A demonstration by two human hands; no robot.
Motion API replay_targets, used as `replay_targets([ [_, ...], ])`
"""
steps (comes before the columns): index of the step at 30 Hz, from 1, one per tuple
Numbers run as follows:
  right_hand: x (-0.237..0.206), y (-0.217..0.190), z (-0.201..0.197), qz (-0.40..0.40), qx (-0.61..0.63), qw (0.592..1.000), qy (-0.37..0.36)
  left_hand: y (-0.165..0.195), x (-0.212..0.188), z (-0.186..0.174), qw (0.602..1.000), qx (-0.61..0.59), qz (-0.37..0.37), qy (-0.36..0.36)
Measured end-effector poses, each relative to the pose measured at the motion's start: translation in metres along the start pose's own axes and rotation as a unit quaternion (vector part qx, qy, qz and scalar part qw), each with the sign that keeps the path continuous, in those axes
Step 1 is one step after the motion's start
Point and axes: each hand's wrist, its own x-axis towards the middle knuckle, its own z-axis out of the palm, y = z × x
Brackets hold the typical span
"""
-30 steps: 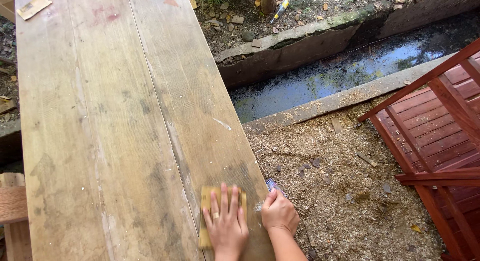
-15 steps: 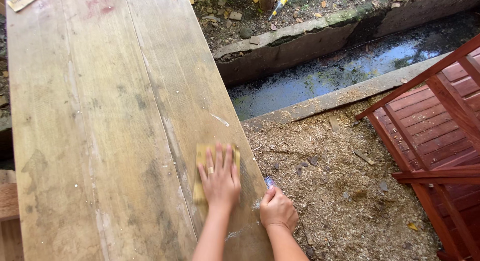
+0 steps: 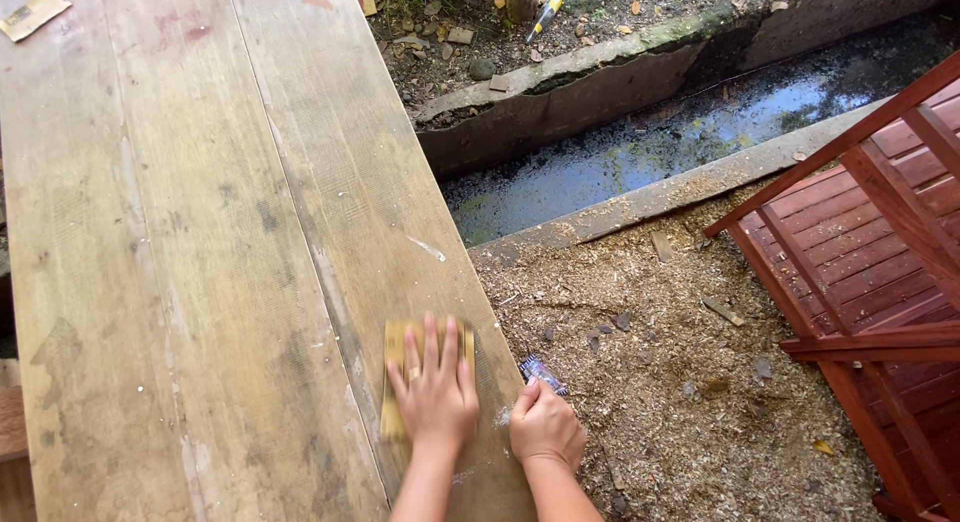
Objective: The person sands a large wooden board resting on supports in an outdoor workshop, rubbing a sheet of sandpaper by hand across the board's surface. They work over different sections of the board, steadying it with the other hand, and briefly use a sanding block before continuing with the sandpaper sheet.
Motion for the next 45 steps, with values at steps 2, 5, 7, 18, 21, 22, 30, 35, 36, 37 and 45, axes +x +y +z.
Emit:
replay_targets([
  [2, 0.000, -0.001, -0.002, 0.001, -0.002, 1.000, -0.010, 0.006, 0.055, -0.003, 0.999, 0.019, -0.004, -0.033],
  [5, -0.001, -0.001, -0.005, 0.004, -0.006, 1.000, -0.017, 0.015, 0.107, -0.007, 0.998, 0.008, -0.018, -0.058],
  [7, -0.001, -0.002, -0.007, 0.003, -0.004, 1.000, -0.013, 0.019, 0.113, -0.009, 0.998, -0.006, -0.024, -0.055],
  [18, 0.000, -0.005, -0.002, 0.010, -0.007, 1.000, -0.008, -0.015, -0.118, 0.004, 0.996, -0.004, 0.016, 0.090],
  [21, 0.001, -0.003, 0.000, -0.003, -0.001, 1.000, 0.010, -0.017, -0.110, 0.009, 0.999, 0.001, -0.007, 0.053],
  [22, 0.001, -0.003, 0.000, -0.003, -0.002, 1.000, 0.010, -0.017, -0.097, 0.009, 0.999, -0.001, -0.020, 0.025],
  [30, 0.001, -0.001, -0.002, 0.003, -0.007, 1.000, -0.005, -0.018, 0.068, 0.001, 0.997, -0.006, -0.068, -0.044],
  [35, 0.002, -0.002, -0.003, 0.002, -0.008, 1.000, -0.010, -0.015, 0.057, 0.001, 0.996, -0.011, -0.076, -0.044],
  [36, 0.002, -0.002, -0.003, 0.004, -0.006, 1.000, -0.014, -0.015, 0.044, 0.002, 0.996, -0.002, -0.079, -0.047],
  [37, 0.002, -0.003, -0.003, 0.001, -0.005, 1.000, -0.011, -0.015, 0.028, 0.002, 0.995, 0.006, -0.082, -0.050],
  [45, 0.002, -0.004, -0.004, 0.003, -0.008, 1.000, -0.006, -0.022, -0.079, 0.007, 1.000, 0.025, -0.016, 0.008],
])
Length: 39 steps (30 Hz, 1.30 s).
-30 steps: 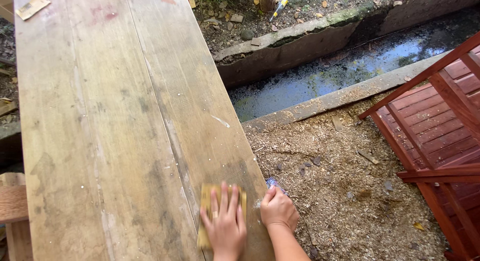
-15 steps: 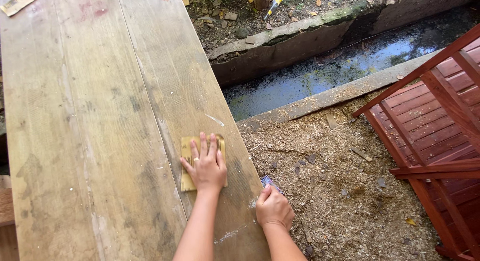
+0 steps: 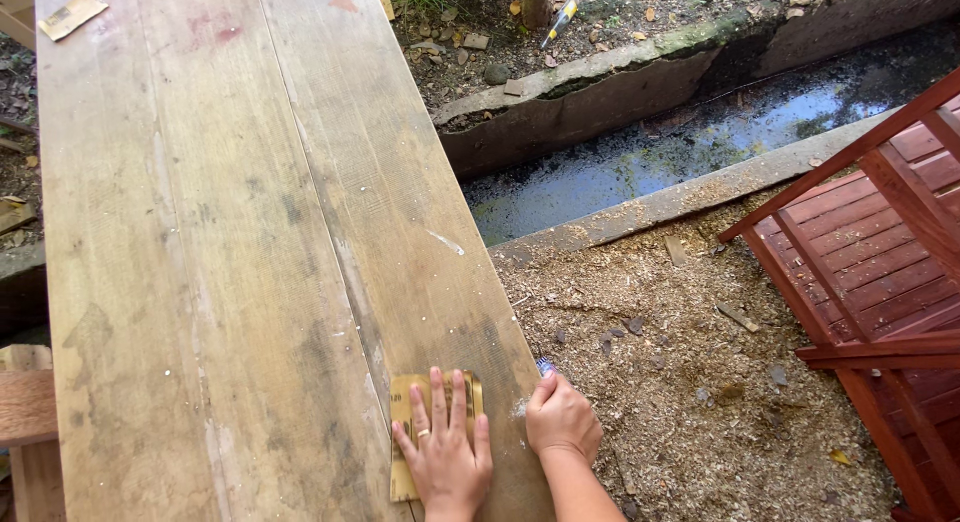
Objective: The person sands a large wooden board resting on supports in an outdoor workshop, rubbing a sheet of sandpaper by hand across the board's surface. They work over different sections of the board, steadying it with the other hand, and briefly use a sanding block before continuing with the sandpaper sheet.
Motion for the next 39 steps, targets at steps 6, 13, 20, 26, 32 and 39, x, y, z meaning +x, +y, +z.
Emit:
replay_targets([
  [6, -0.001, -0.001, 0.000, 0.000, 0.001, 1.000, 0.014, -0.004, -0.021, 0.003, 0.999, 0.005, 0.018, 0.031],
  [13, 0.000, 0.000, 0.001, -0.001, 0.011, 1.000, 0.012, 0.004, 0.042, 0.000, 1.000, 0.017, -0.011, -0.003],
  [20, 0.001, 0.000, 0.002, -0.001, -0.003, 1.000, -0.001, 0.001, 0.082, 0.002, 0.996, -0.012, -0.042, -0.076],
  [26, 0.001, -0.002, 0.001, 0.002, 0.007, 1.000, 0.004, 0.004, -0.023, -0.002, 1.000, -0.003, -0.030, -0.007],
  [32, 0.000, -0.001, 0.000, -0.001, 0.009, 1.000, 0.010, 0.004, -0.042, 0.007, 0.999, 0.012, -0.036, 0.029],
  [39, 0.014, -0.005, 0.006, -0.022, 0.002, 0.999, 0.025, 0.013, -0.027, -0.007, 0.998, -0.002, -0.061, 0.005],
])
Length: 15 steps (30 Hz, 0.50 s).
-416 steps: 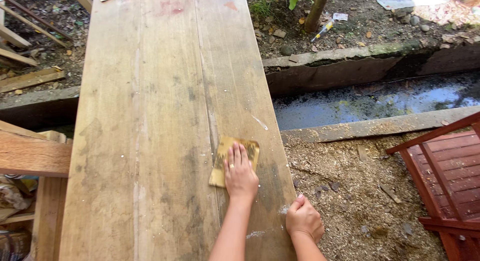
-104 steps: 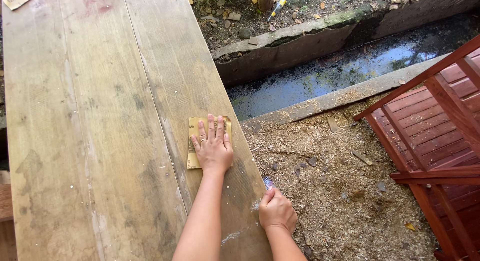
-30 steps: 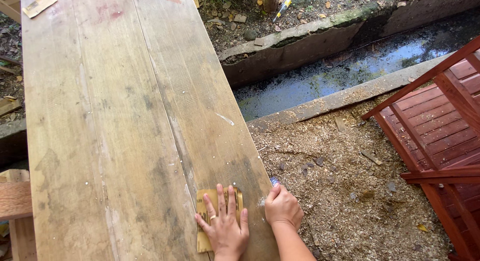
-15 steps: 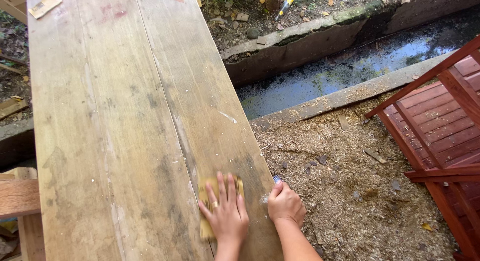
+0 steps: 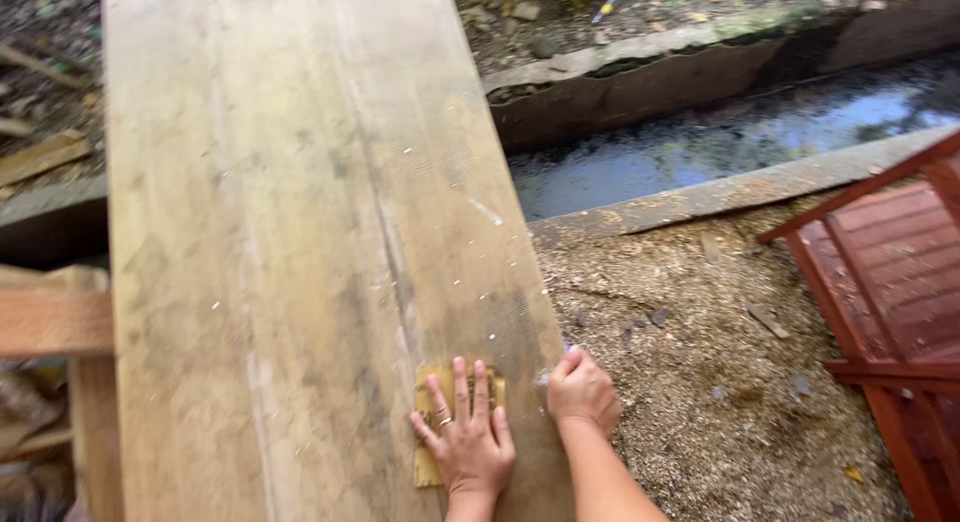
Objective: The person sands a large wooden board resting on supports in an outdoor workshop, rubbing a sheet of sandpaper by hand across the board's surface. They work over different sections of the board, steadying it with the other hand, and briefly use a sanding block before continuing with the sandpaper sheet.
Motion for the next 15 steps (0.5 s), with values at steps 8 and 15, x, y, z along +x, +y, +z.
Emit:
replay_targets([
  [8, 0.005, -0.009, 0.008, 0.001, -0.011, 1.000, -0.009, -0.004, 0.014, -0.009, 1.000, -0.004, -0.008, -0.022],
  [15, 0.015, -0.011, 0.015, -0.017, -0.016, 1.000, 0.005, -0.005, 0.020, -0.006, 1.000, -0.007, 0.000, 0.009],
])
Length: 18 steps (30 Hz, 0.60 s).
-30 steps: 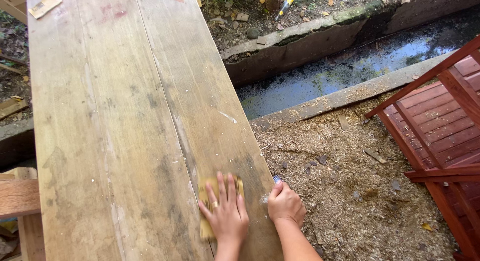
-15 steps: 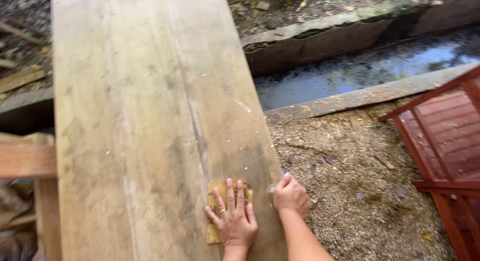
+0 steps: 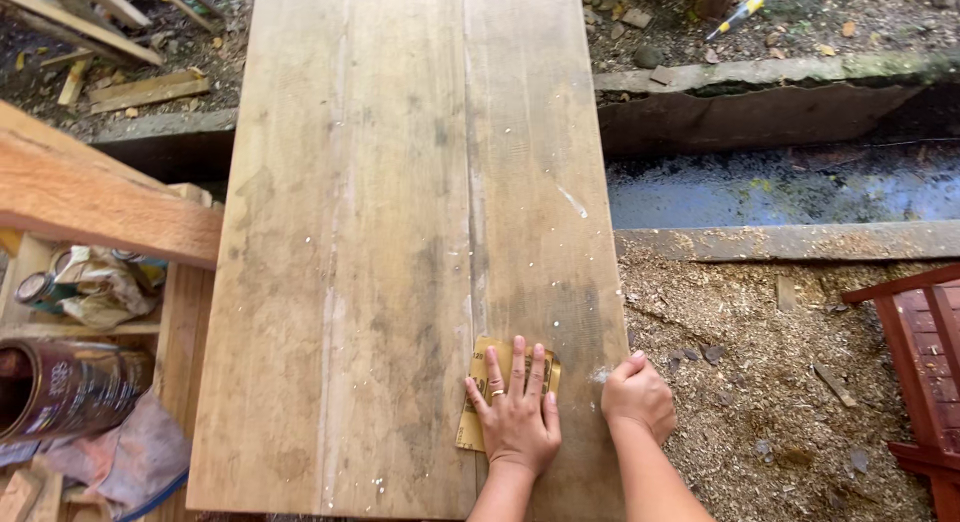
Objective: The person sands a large wooden board resting on supports in an outdoor workshop, rubbing a sheet of sandpaper by hand across the board's surface. They work over different sections of the board, steadying it with the other hand, and briefly use a sanding block before continuing with the sandpaper sheet.
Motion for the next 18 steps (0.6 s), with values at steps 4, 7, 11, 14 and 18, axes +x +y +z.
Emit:
replay_targets([
  [4, 0.004, 0.001, 0.004, 0.004, -0.007, 1.000, 0.006, 0.003, -0.001, 0.002, 1.000, -0.013, -0.016, -0.016],
  [7, 0.006, 0.000, 0.003, 0.001, -0.007, 1.000, 0.017, 0.003, -0.007, 0.000, 0.998, -0.020, -0.003, 0.058],
  [11, 0.008, 0.000, -0.001, -0.005, 0.000, 0.999, 0.037, -0.041, -0.019, -0.015, 0.986, -0.168, -0.019, 0.001],
  [14, 0.010, -0.001, -0.005, 0.007, -0.009, 0.999, 0.043, -0.123, -0.023, -0.035, 0.989, -0.100, -0.011, 0.107],
  [18, 0.010, -0.001, -0.008, -0.006, -0.034, 0.996, 0.081, -0.241, -0.020, -0.062, 0.981, 0.001, -0.193, 0.021],
])
